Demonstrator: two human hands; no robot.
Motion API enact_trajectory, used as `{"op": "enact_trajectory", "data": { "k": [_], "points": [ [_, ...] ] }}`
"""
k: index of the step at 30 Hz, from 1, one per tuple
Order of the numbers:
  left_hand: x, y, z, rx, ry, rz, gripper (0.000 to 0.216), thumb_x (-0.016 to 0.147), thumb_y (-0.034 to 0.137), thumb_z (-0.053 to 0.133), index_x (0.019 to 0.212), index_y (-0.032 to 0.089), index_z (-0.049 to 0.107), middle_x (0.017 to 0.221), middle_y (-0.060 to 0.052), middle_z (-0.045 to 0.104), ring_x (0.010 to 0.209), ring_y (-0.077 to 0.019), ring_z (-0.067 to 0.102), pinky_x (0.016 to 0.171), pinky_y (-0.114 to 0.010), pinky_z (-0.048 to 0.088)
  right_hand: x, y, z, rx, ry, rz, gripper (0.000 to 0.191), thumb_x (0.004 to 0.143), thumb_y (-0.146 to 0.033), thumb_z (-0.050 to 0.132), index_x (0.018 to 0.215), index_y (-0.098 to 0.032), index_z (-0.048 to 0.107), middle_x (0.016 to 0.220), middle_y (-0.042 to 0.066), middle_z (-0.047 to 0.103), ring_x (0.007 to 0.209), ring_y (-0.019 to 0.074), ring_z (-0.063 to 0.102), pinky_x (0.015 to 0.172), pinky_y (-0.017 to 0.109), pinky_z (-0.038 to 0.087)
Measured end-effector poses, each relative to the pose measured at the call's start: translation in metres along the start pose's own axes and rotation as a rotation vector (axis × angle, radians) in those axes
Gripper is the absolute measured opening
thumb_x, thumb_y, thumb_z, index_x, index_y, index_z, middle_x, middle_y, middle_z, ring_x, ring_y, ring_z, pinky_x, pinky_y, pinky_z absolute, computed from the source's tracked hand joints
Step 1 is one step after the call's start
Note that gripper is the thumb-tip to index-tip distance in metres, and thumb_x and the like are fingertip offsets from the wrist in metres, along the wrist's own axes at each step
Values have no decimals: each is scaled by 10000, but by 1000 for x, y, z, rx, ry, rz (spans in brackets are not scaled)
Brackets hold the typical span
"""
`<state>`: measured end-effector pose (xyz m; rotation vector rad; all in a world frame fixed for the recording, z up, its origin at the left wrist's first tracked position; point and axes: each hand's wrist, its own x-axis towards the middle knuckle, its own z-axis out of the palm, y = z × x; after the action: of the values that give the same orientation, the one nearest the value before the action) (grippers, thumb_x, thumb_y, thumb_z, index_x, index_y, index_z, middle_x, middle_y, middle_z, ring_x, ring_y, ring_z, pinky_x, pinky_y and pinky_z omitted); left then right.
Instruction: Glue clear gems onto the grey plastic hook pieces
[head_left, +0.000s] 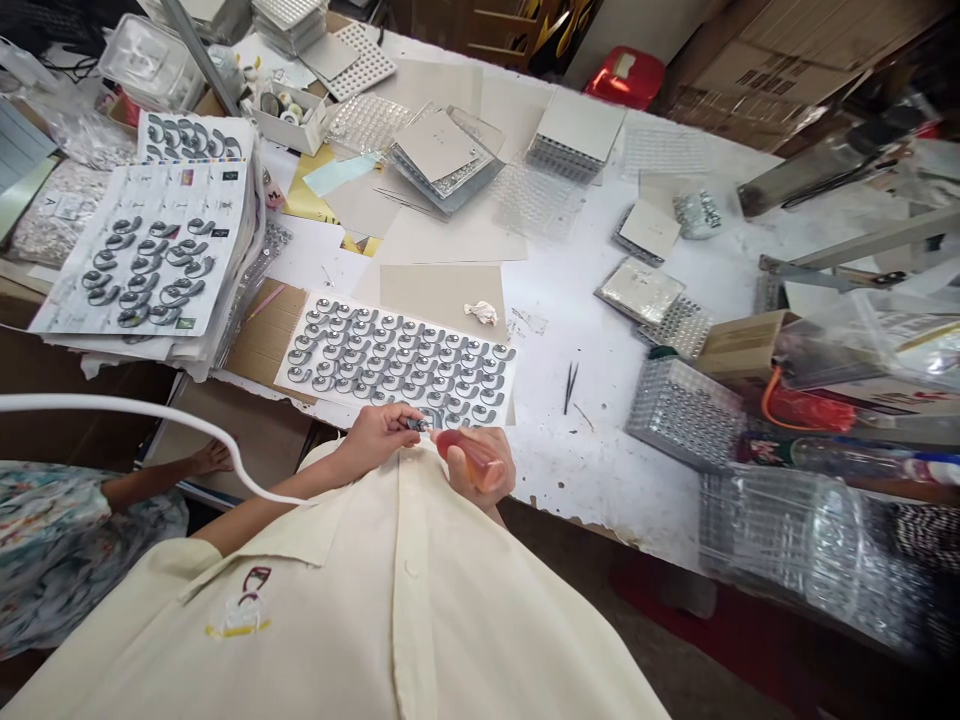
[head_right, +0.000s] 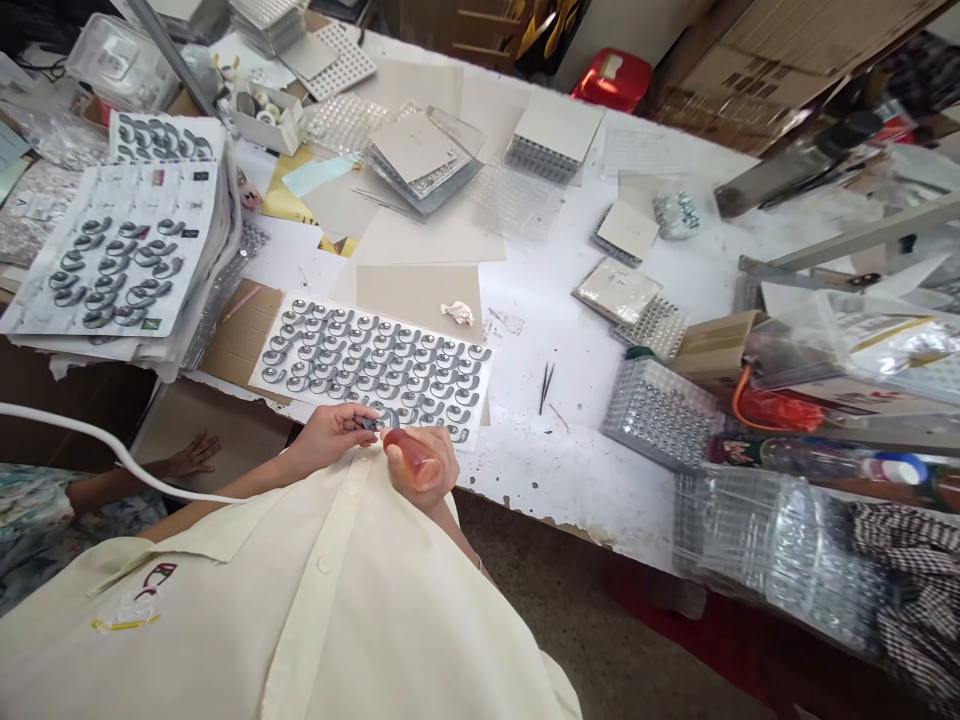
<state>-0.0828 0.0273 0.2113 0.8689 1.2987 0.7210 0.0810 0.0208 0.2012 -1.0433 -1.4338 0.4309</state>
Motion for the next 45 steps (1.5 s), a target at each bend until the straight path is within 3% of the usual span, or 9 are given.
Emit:
{"op": "enact_trajectory", "data": {
  "k": [9, 21, 45],
  "points": [
    [-2, 2, 0, -18, 0, -13, 312, 705, 249, 721, 989, 137, 655, 775, -15, 642, 697, -133, 655, 693, -244, 527, 5, -5, -1, -14, 88, -30, 220, 769, -216, 680, 974, -192, 605, 788, 36, 634, 659, 173, 574, 543, 331, 494],
    [-2, 0, -1, -53, -14, -21, 315, 697, 228, 722, 982, 122, 636, 773, -29, 661, 711, -144, 661, 714, -262, 541, 3, -3, 1, 20, 63, 45, 214, 769, -217, 681, 969, -180, 614, 791, 33, 632, 664, 174, 576, 527, 331, 507],
    [-3, 4, 0, -85, -7, -46, 339, 687, 242, 733, 978, 108, 624, 765, -38, 674, 724, -158, 671, 730, -287, 547, 2, -2, 4, -29, 35, 29, 199, 798, -265, 687, 968, -224, 590, 781, 25, 613, 644, 174, 574, 488, 337, 530]
  ]
}}
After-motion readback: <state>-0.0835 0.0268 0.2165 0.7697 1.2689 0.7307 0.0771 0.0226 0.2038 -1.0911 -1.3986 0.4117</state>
